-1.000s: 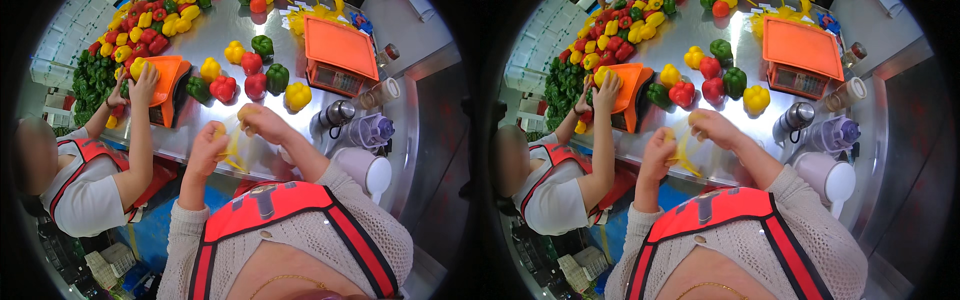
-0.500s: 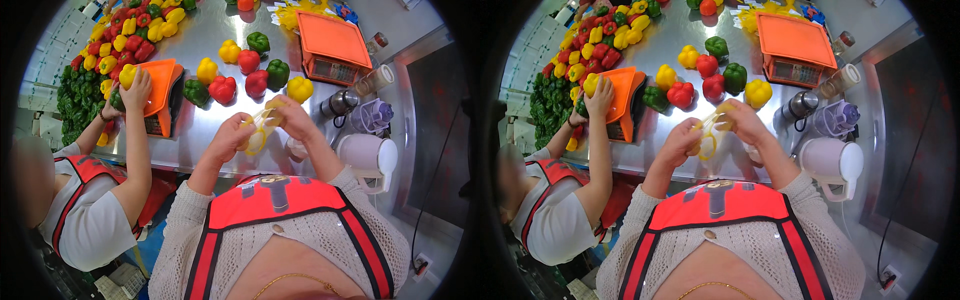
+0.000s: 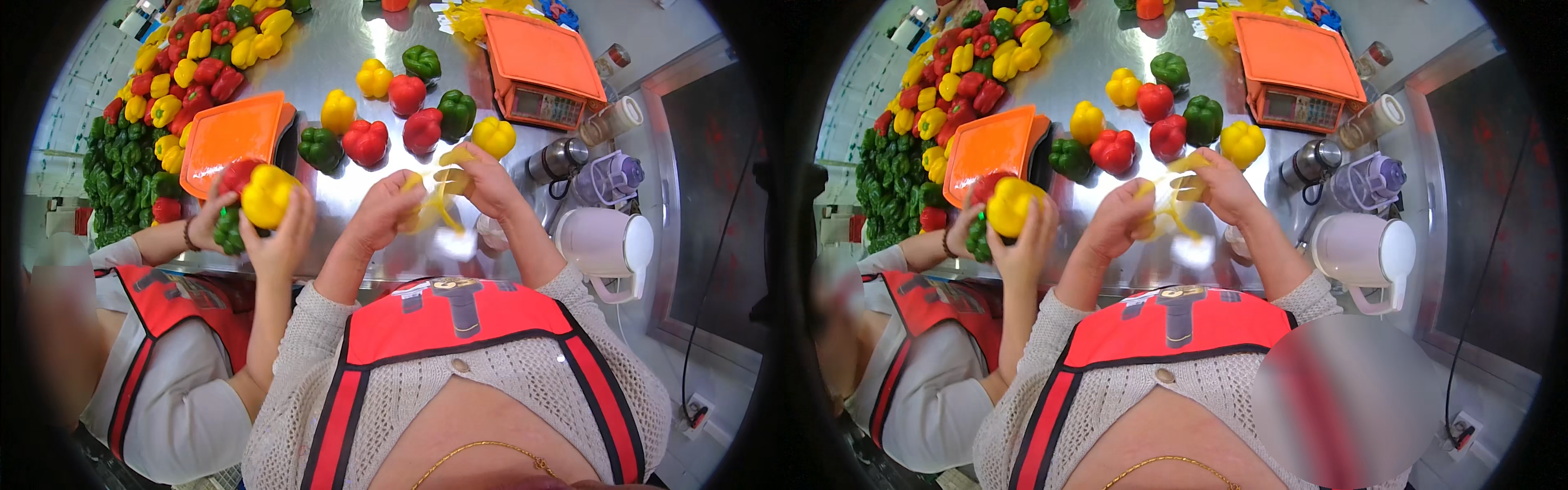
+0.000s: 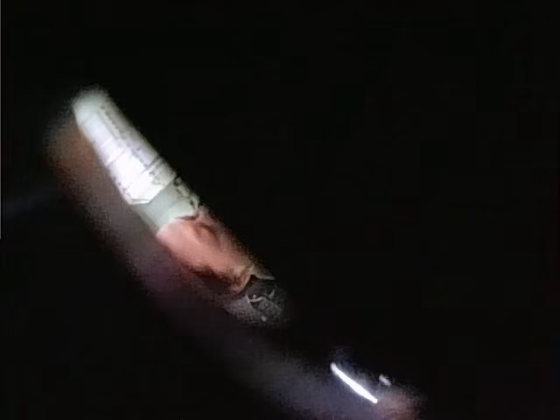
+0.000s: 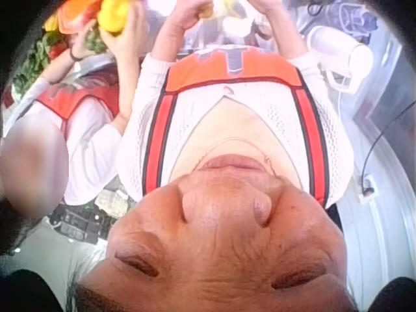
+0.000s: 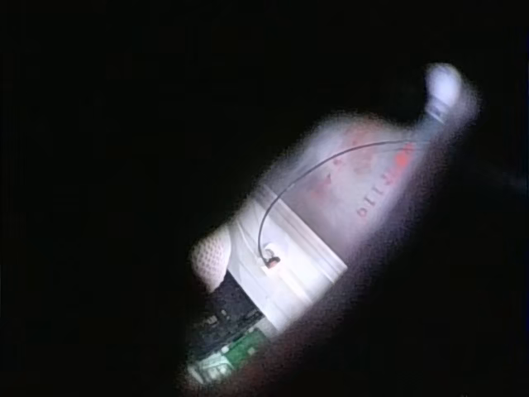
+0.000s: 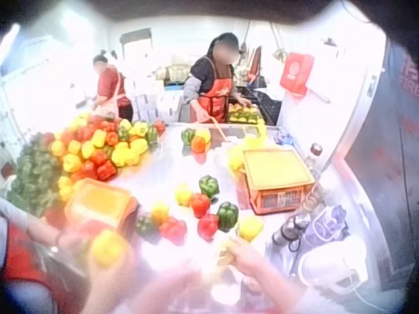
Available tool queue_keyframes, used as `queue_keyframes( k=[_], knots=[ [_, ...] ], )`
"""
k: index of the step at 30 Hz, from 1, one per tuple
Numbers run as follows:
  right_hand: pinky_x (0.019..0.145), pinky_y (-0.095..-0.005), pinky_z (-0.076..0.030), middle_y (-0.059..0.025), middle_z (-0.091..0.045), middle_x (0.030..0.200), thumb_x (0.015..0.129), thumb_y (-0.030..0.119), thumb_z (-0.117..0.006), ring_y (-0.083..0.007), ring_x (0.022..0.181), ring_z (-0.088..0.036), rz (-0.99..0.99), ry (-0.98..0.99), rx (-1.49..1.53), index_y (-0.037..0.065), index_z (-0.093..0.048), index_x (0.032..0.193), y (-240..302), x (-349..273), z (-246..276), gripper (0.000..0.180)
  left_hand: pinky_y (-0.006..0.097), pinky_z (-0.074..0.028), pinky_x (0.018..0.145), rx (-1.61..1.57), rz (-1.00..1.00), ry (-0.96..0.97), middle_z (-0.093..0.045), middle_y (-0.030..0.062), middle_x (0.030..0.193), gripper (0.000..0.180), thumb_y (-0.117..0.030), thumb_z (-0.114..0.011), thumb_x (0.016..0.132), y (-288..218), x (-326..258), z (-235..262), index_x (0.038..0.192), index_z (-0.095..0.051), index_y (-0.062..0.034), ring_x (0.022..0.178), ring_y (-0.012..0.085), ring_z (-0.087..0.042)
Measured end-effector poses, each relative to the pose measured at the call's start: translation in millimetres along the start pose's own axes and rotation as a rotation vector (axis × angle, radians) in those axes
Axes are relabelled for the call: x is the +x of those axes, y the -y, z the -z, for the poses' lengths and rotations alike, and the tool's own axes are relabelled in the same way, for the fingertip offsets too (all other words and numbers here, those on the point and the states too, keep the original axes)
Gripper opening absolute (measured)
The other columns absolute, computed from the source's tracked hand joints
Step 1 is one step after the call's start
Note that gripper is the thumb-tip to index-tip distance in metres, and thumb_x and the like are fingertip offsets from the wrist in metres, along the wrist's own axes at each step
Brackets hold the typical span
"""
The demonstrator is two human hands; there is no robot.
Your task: The person assembles colorful bell pepper skewers by hand, stacking green, yellow, and red peppers vertically and securing them with rubber bands. The person also applies labels to the finished skewers and places them on the table.
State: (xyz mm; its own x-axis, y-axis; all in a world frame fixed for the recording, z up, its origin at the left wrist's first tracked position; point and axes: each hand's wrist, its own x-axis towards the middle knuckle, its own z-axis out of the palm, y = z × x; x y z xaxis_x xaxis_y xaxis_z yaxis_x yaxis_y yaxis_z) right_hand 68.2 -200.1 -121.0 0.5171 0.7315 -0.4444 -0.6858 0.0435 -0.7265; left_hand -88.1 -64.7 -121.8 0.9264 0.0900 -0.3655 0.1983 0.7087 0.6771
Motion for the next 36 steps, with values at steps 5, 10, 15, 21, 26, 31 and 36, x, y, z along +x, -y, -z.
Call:
queue_keyframes(
  k=[5,10,15,21,26,31,36],
  knots=[
    [0.050,-0.0207,-0.036,0.0018,-0.052,0.076,0.103,0.012,-0.046,-0.0082,0.057,-0.049,-0.134,0.562,0.482,0.010,-0.054,0.108,-19.1,11.8,49.5,0.010,0.022,-0.035,0.047,0.375,0.014,-0.230,-0.058,-0.0018,0.078,0.019,-0.012,-0.066,0.092,25.0,13.4,18.9,0.109,-0.059,-0.0062,0.055,0.0045,-0.046],
    [0.058,-0.0197,-0.044,0.0019,-0.064,0.091,0.093,0.015,-0.066,-0.0049,0.074,-0.059,-0.170,0.221,-0.482,0.010,-0.062,0.108,-13.7,-7.9,39.5,0.017,0.026,-0.053,0.071,-0.056,-0.304,-0.399,-0.063,0.0046,0.090,0.014,-0.004,-0.049,0.098,22.1,17.2,-11.1,0.111,-0.055,-0.0033,0.068,0.0073,-0.055],
    [0.052,-0.0220,-0.037,0.0032,-0.055,0.078,0.098,0.013,-0.055,-0.0054,0.062,-0.048,0.050,0.127,-0.296,0.010,-0.059,0.100,-15.0,5.7,50.0,0.005,0.023,-0.044,0.056,-0.198,-0.101,-0.105,-0.061,0.0025,0.084,0.012,-0.009,-0.056,0.095,7.8,16.1,-14.1,0.107,-0.058,-0.0044,0.060,0.0064,-0.049],
    [0.043,-0.0208,-0.025,0.0058,-0.038,0.065,0.103,0.013,-0.049,-0.0048,0.050,-0.033,-0.099,0.334,0.418,0.015,-0.049,0.092,7.8,17.9,51.0,0.011,0.022,-0.037,0.050,0.354,0.079,-0.090,-0.059,-0.0013,0.074,0.016,-0.014,-0.065,0.091,-8.7,44.0,18.2,0.102,-0.066,-0.0032,0.055,0.0055,-0.048],
    [0.038,-0.0239,-0.020,0.0059,-0.033,0.060,0.103,0.015,-0.048,-0.0051,0.043,-0.027,0.018,0.023,0.204,0.016,-0.044,0.088,-1.2,46.8,27.3,0.015,0.024,-0.043,0.053,0.772,-0.262,-0.447,-0.057,0.0003,0.072,0.016,-0.019,-0.065,0.092,-65.8,98.3,17.3,0.095,-0.066,-0.0030,0.060,0.0080,-0.054],
    [0.036,-0.0257,-0.020,0.0057,-0.034,0.059,0.100,0.018,-0.050,-0.0067,0.041,-0.028,0.039,-0.256,0.127,0.017,-0.044,0.089,-32.1,85.4,19.9,0.013,0.037,-0.052,0.070,1.292,-0.362,-0.552,-0.069,0.0123,0.084,0.021,-0.020,-0.064,0.089,-63.1,170.8,48.4,0.098,-0.067,-0.0009,0.078,0.0254,-0.067],
    [0.036,-0.0256,-0.019,0.0058,-0.037,0.061,0.100,0.018,-0.047,-0.0063,0.040,-0.028,-0.058,-0.300,0.111,0.016,-0.049,0.094,-61.7,102.1,28.6,0.006,0.040,-0.051,0.086,1.285,-0.123,-0.538,-0.070,0.0221,0.106,0.031,-0.024,-0.057,0.091,-41.2,173.9,52.4,0.112,-0.066,-0.0034,0.101,0.0346,-0.067]
  ],
)
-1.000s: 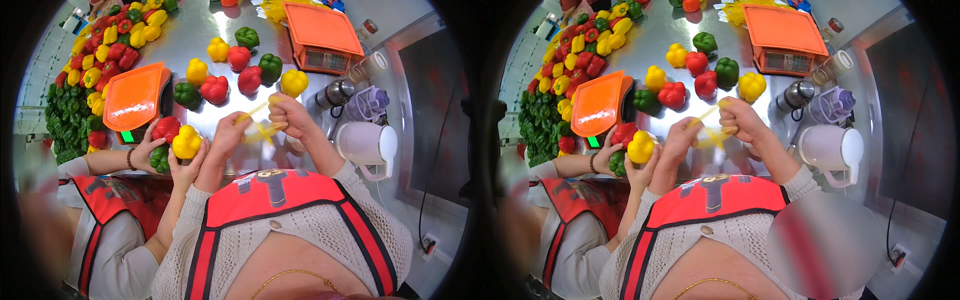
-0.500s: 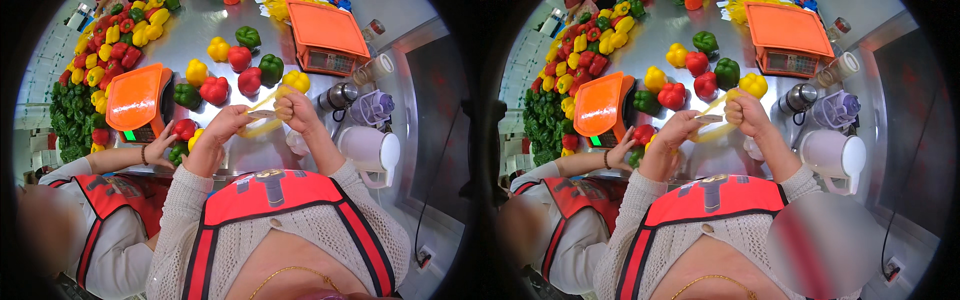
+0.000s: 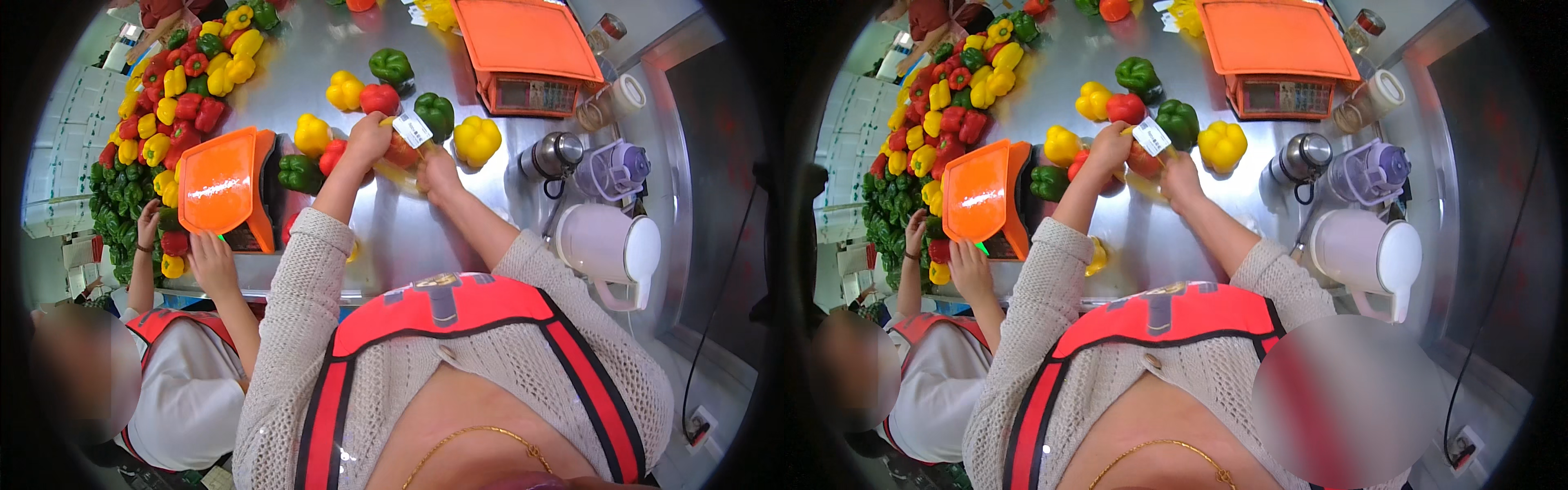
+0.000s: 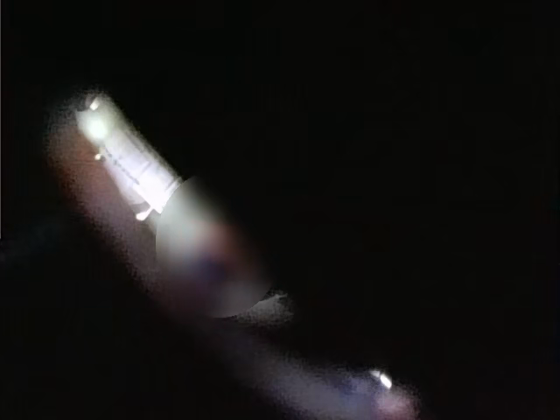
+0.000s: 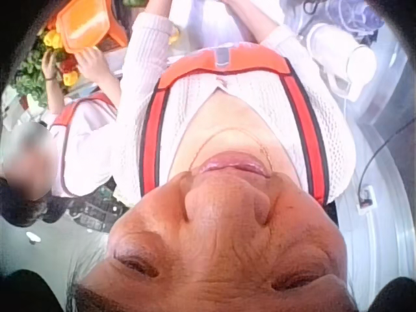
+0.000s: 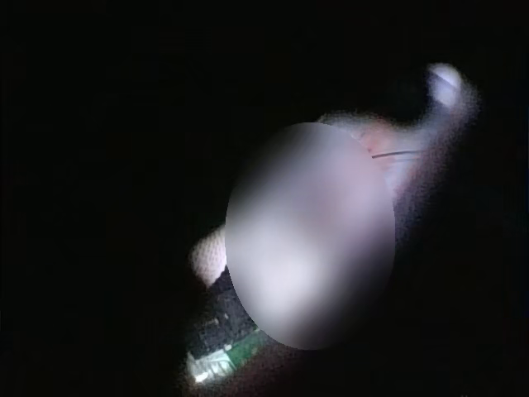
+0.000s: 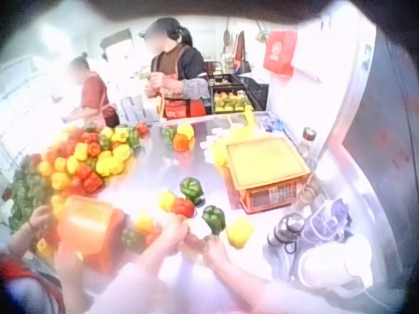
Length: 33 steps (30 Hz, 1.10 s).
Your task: The person assembles colorful bell pepper skewers by hand, stacking green, yellow, and red peppers vertically and securing them with rubber bands. The person also applies labels to the finished skewers and places them on the table.
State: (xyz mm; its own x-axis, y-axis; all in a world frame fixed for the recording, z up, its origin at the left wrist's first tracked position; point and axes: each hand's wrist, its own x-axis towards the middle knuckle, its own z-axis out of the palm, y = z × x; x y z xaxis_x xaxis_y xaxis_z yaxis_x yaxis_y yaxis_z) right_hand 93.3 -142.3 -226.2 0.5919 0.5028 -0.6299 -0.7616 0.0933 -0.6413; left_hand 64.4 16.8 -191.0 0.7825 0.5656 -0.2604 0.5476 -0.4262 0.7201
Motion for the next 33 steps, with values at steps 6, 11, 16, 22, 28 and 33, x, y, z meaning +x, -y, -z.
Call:
queue_keyframes(
  k=[6,11,16,22,28,33],
  knots=[
    [0.037,-0.0224,-0.017,0.0064,-0.042,0.066,0.101,0.021,-0.051,-0.0032,0.041,-0.026,-0.111,0.072,0.012,0.014,-0.054,0.106,4.7,-39.9,42.3,0.009,0.030,-0.053,0.075,-0.471,0.257,0.151,-0.067,0.0107,0.105,0.026,-0.019,-0.053,0.099,24.0,-53.3,-34.8,0.116,-0.061,-0.0026,0.087,0.0176,-0.064],
    [0.038,-0.0222,-0.020,0.0021,-0.053,0.074,0.100,0.027,-0.056,-0.0037,0.044,-0.031,-0.081,0.190,0.008,0.012,-0.054,0.105,4.8,-43.3,74.5,0.017,0.034,-0.057,0.084,-1.195,0.526,0.307,-0.066,0.0118,0.115,0.026,-0.022,-0.052,0.100,31.4,-87.4,-47.1,0.120,-0.058,-0.0056,0.100,0.0225,-0.067],
    [0.038,-0.0223,-0.018,0.0020,-0.056,0.078,0.101,0.023,-0.052,-0.0041,0.044,-0.031,-0.011,0.099,-0.071,0.012,-0.056,0.107,-9.1,-35.0,71.7,0.013,0.032,-0.057,0.081,-1.345,0.561,0.374,-0.066,0.0119,0.115,0.029,-0.024,-0.050,0.102,58.2,-85.1,-56.6,0.120,-0.058,-0.0037,0.100,0.0213,-0.067],
    [0.043,-0.0277,-0.034,-0.0053,-0.059,0.083,0.099,0.027,-0.054,-0.0113,0.054,-0.048,0.112,0.010,-0.162,0.004,-0.056,0.107,-38.9,0.0,80.7,0.024,0.033,-0.052,0.075,-1.012,0.408,0.118,-0.067,0.0152,0.101,0.029,-0.026,-0.052,0.102,78.0,-76.9,-81.6,0.110,-0.060,0.0011,0.086,0.0230,-0.064],
    [0.067,-0.0297,-0.046,-0.0085,-0.061,0.089,0.099,0.028,-0.055,-0.0159,0.079,-0.056,0.206,-0.054,-0.317,0.002,-0.057,0.109,-28.9,-19.7,74.5,0.028,0.041,-0.049,0.082,-0.504,0.119,-0.226,-0.066,0.0233,0.094,0.033,-0.027,-0.054,0.100,53.9,-82.3,-93.1,0.098,-0.058,0.0058,0.089,0.0311,-0.064],
    [0.081,-0.0311,-0.047,-0.0094,-0.063,0.096,0.100,0.025,-0.055,-0.0167,0.089,-0.056,0.462,-0.023,-0.179,0.001,-0.059,0.105,71.6,-62.5,61.1,0.025,0.033,-0.048,0.070,-0.814,0.035,-0.063,-0.059,0.0093,0.082,0.028,-0.025,-0.054,0.100,-66.1,-81.6,-56.1,0.098,-0.057,0.0030,0.075,0.0179,-0.055]
  ],
)
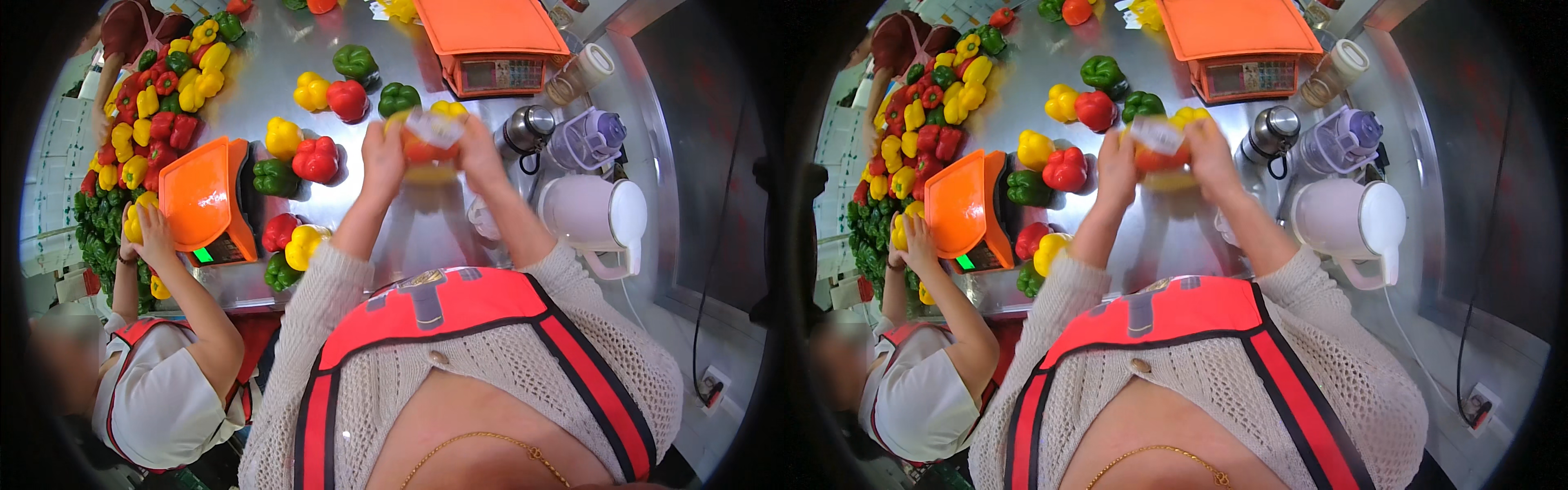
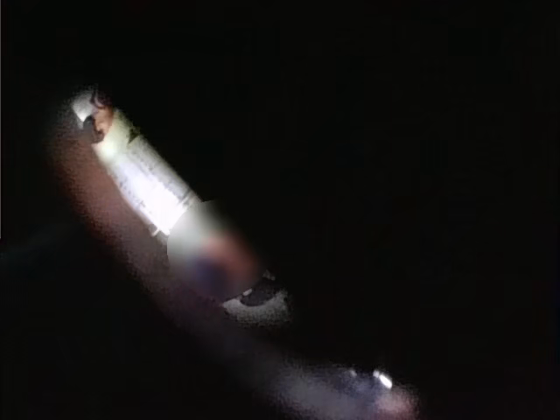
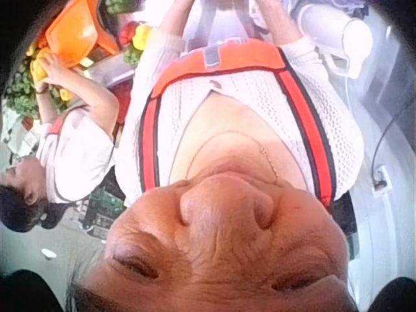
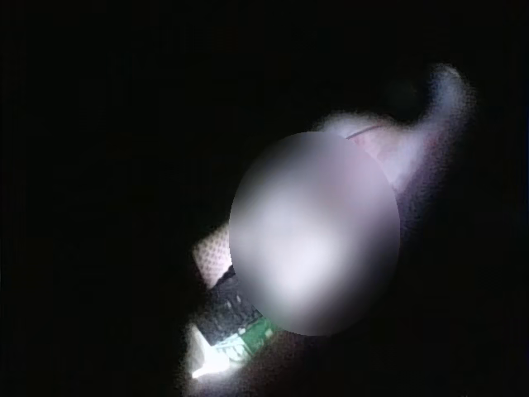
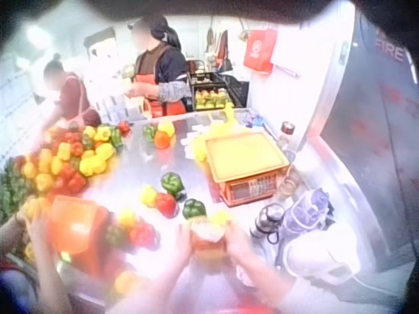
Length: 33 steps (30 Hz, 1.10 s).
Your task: The person assembles colorful bell pepper skewers by hand, stacking green, yellow, and red peppers vertically and securing them with rubber bands. The person also applies labels to the finished skewers and places them on the table.
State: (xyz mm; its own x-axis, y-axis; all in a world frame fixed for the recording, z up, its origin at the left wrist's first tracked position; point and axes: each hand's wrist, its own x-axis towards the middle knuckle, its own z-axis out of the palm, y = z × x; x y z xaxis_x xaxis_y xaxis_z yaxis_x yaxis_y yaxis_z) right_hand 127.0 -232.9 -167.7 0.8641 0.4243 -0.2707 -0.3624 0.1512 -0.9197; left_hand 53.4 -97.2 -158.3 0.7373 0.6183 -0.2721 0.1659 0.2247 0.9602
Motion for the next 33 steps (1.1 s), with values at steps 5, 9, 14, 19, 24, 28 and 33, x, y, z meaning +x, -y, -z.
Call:
queue_keyframes(
  k=[5,9,14,19,24,28,33],
  knots=[
    [0.051,-0.0301,-0.040,-0.0068,-0.064,0.085,0.099,0.026,-0.055,-0.0141,0.067,-0.055,0.051,-0.159,-0.200,0.000,-0.062,0.103,43.5,62.8,21.0,0.028,0.045,-0.050,0.079,0.391,-0.260,-0.129,-0.067,0.0270,0.092,0.032,-0.024,-0.054,0.097,9.6,68.9,-54.0,0.099,-0.059,0.0070,0.087,0.0414,-0.065],
    [0.045,-0.0314,-0.035,-0.0046,-0.062,0.077,0.095,0.026,-0.059,-0.0145,0.057,-0.051,-0.074,-0.207,-0.051,0.003,-0.065,0.098,31.2,73.3,28.2,0.024,0.050,-0.049,0.086,0.631,-0.278,-0.082,-0.065,0.0343,0.098,0.034,-0.024,-0.049,0.098,3.8,68.3,-60.9,0.099,-0.058,0.0092,0.096,0.0498,-0.062],
    [0.046,-0.0295,-0.034,-0.0028,-0.061,0.074,0.095,0.025,-0.059,-0.0127,0.055,-0.050,-0.105,-0.084,0.012,0.004,-0.066,0.094,17.2,76.3,32.6,0.021,0.052,-0.048,0.085,0.638,-0.263,-0.018,-0.064,0.0351,0.097,0.035,-0.025,-0.046,0.099,9.5,53.9,-45.9,0.098,-0.056,0.0085,0.095,0.0508,-0.062],
    [0.044,-0.0288,-0.030,-0.0009,-0.059,0.072,0.098,0.023,-0.056,-0.0117,0.052,-0.046,-0.167,-0.034,-0.142,0.005,-0.066,0.093,43.4,50.6,11.9,0.022,0.050,-0.048,0.082,0.379,-0.152,-0.046,-0.065,0.0319,0.096,0.031,-0.024,-0.046,0.100,22.1,45.8,-30.0,0.099,-0.056,0.0053,0.093,0.0486,-0.062],
    [0.043,-0.0282,-0.029,-0.0013,-0.057,0.068,0.099,0.025,-0.054,-0.0109,0.049,-0.044,-0.218,0.040,-0.193,0.005,-0.064,0.093,51.9,43.2,13.0,0.023,0.047,-0.048,0.082,0.393,-0.135,-0.027,-0.065,0.0306,0.095,0.031,-0.024,-0.046,0.099,13.4,36.6,-23.2,0.099,-0.058,0.0045,0.092,0.0461,-0.063],
    [0.042,-0.0269,-0.028,-0.0010,-0.057,0.066,0.096,0.024,-0.056,-0.0100,0.048,-0.045,-0.245,0.032,-0.200,0.006,-0.065,0.089,35.1,56.0,16.8,0.021,0.043,-0.048,0.078,0.323,-0.121,-0.022,-0.063,0.0249,0.091,0.030,-0.025,-0.047,0.099,25.8,47.5,-26.2,0.097,-0.058,0.0039,0.087,0.0372,-0.060],
    [0.038,-0.0264,-0.026,0.0038,-0.057,0.066,0.097,0.024,-0.053,-0.0078,0.042,-0.039,-0.021,-0.012,-0.110,0.012,-0.066,0.091,27.8,79.0,24.3,0.019,0.036,-0.047,0.066,0.251,-0.095,0.012,-0.063,0.0168,0.085,0.029,-0.025,-0.049,0.099,12.3,57.2,-35.2,0.098,-0.059,0.0026,0.076,0.0229,-0.059]
  ],
)
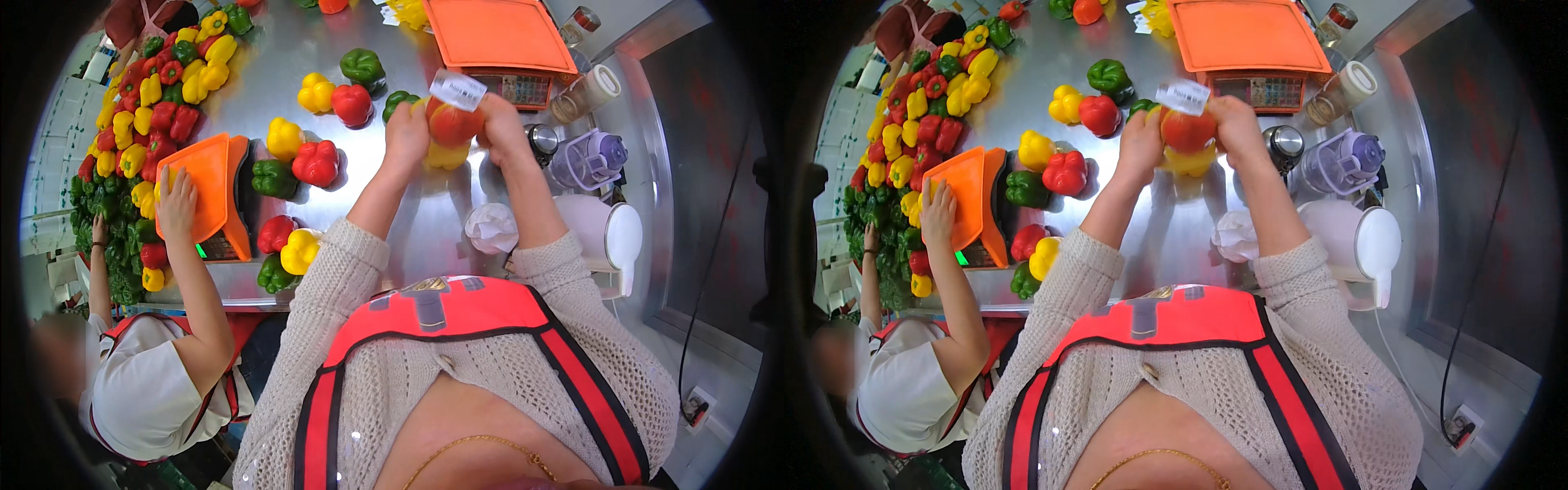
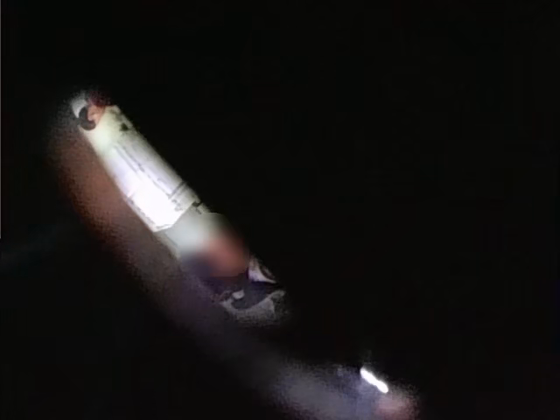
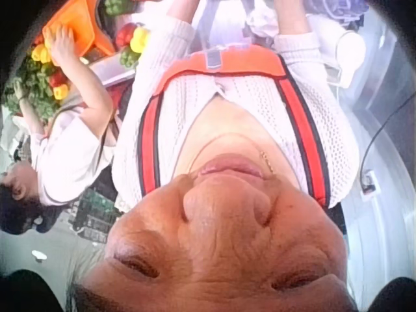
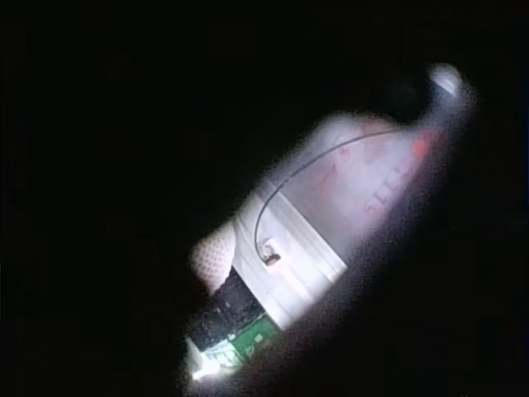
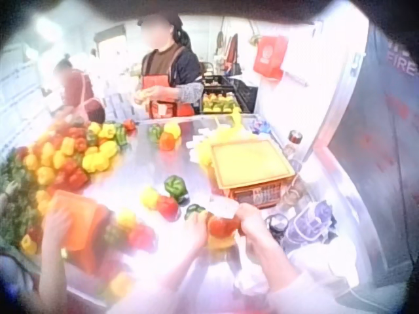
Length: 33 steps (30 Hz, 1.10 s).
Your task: The person assembles colorful bell pepper skewers by hand, stacking green, yellow, and red peppers vertically and securing them with rubber bands. The person also applies labels to the finished skewers and places them on the table.
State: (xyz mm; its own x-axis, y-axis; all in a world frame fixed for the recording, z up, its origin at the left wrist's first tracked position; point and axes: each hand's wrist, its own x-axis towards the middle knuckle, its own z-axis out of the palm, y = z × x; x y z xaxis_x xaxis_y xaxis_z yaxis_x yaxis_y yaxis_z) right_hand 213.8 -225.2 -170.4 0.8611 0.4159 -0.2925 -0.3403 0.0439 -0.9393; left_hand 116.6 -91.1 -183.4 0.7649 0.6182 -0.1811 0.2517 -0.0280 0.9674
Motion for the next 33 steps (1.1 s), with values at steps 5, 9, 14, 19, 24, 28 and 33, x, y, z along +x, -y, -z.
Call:
queue_keyframes(
  k=[5,9,14,19,24,28,33],
  knots=[
    [0.039,-0.0290,-0.023,0.0012,-0.051,0.058,0.093,0.021,-0.057,-0.0096,0.043,-0.037,-0.228,0.025,-0.115,0.009,-0.066,0.075,20.9,-11.8,-3.3,0.024,0.040,-0.048,0.064,0.172,0.008,-0.020,-0.065,0.0215,0.088,0.032,-0.025,-0.047,0.099,22.7,9.0,-5.3,0.100,-0.059,0.0052,0.074,0.0281,-0.062],
    [0.039,-0.0278,-0.022,0.0013,-0.052,0.061,0.097,0.024,-0.055,-0.0086,0.042,-0.037,-0.224,0.029,-0.010,0.010,-0.065,0.083,3.6,-8.2,2.6,0.022,0.040,-0.049,0.069,0.218,-0.006,-0.011,-0.065,0.0197,0.089,0.032,-0.026,-0.049,0.100,4.4,-11.2,0.1,0.100,-0.060,0.0032,0.078,0.0261,-0.063],
    [0.039,-0.0271,-0.026,0.0003,-0.056,0.066,0.098,0.025,-0.058,-0.0093,0.045,-0.043,-0.197,0.088,-0.073,0.007,-0.064,0.093,15.0,-17.5,-8.8,0.019,0.039,-0.048,0.074,0.170,0.050,-0.022,-0.066,0.0192,0.092,0.031,-0.025,-0.049,0.100,9.6,-12.3,14.2,0.101,-0.061,0.0028,0.083,0.0245,-0.062],
    [0.041,-0.0285,-0.032,-0.0023,-0.060,0.069,0.098,0.026,-0.058,-0.0121,0.048,-0.050,-0.184,0.066,-0.056,0.006,-0.064,0.093,7.2,0.7,-13.7,0.022,0.038,-0.048,0.077,0.107,0.062,-0.039,-0.066,0.0192,0.095,0.032,-0.025,-0.049,0.100,15.0,-2.1,6.9,0.100,-0.062,0.0038,0.088,0.0233,-0.061],
    [0.041,-0.0297,-0.033,-0.0024,-0.060,0.068,0.095,0.021,-0.059,-0.0127,0.048,-0.050,-0.160,0.032,-0.095,0.007,-0.066,0.089,13.3,9.1,2.7,0.017,0.042,-0.048,0.078,0.111,0.031,-0.013,-0.066,0.0259,0.097,0.030,-0.023,-0.048,0.100,-20.1,-12.5,3.3,0.099,-0.061,0.0041,0.089,0.0361,-0.063],
    [0.042,-0.0296,-0.036,-0.0026,-0.063,0.072,0.094,0.024,-0.056,-0.0134,0.051,-0.053,-0.221,0.052,-0.016,0.010,-0.068,0.091,-18.9,28.4,10.0,0.019,0.053,-0.048,0.078,0.252,-0.156,-0.100,-0.064,0.0324,0.092,0.026,-0.019,-0.049,0.098,9.3,4.4,-9.2,0.093,-0.056,0.0051,0.089,0.0494,-0.062],
    [0.080,-0.0377,-0.058,-0.0063,-0.069,0.111,0.101,0.033,-0.049,-0.0207,0.095,-0.069,-0.203,0.098,0.209,0.009,-0.063,0.118,-50.1,20.5,25.6,0.033,0.050,-0.049,0.084,0.284,-0.323,-0.117,-0.066,0.0262,0.094,0.027,-0.006,-0.045,0.091,88.6,7.9,-30.3,0.100,-0.069,-0.0005,0.090,0.0432,-0.062]
  ],
)
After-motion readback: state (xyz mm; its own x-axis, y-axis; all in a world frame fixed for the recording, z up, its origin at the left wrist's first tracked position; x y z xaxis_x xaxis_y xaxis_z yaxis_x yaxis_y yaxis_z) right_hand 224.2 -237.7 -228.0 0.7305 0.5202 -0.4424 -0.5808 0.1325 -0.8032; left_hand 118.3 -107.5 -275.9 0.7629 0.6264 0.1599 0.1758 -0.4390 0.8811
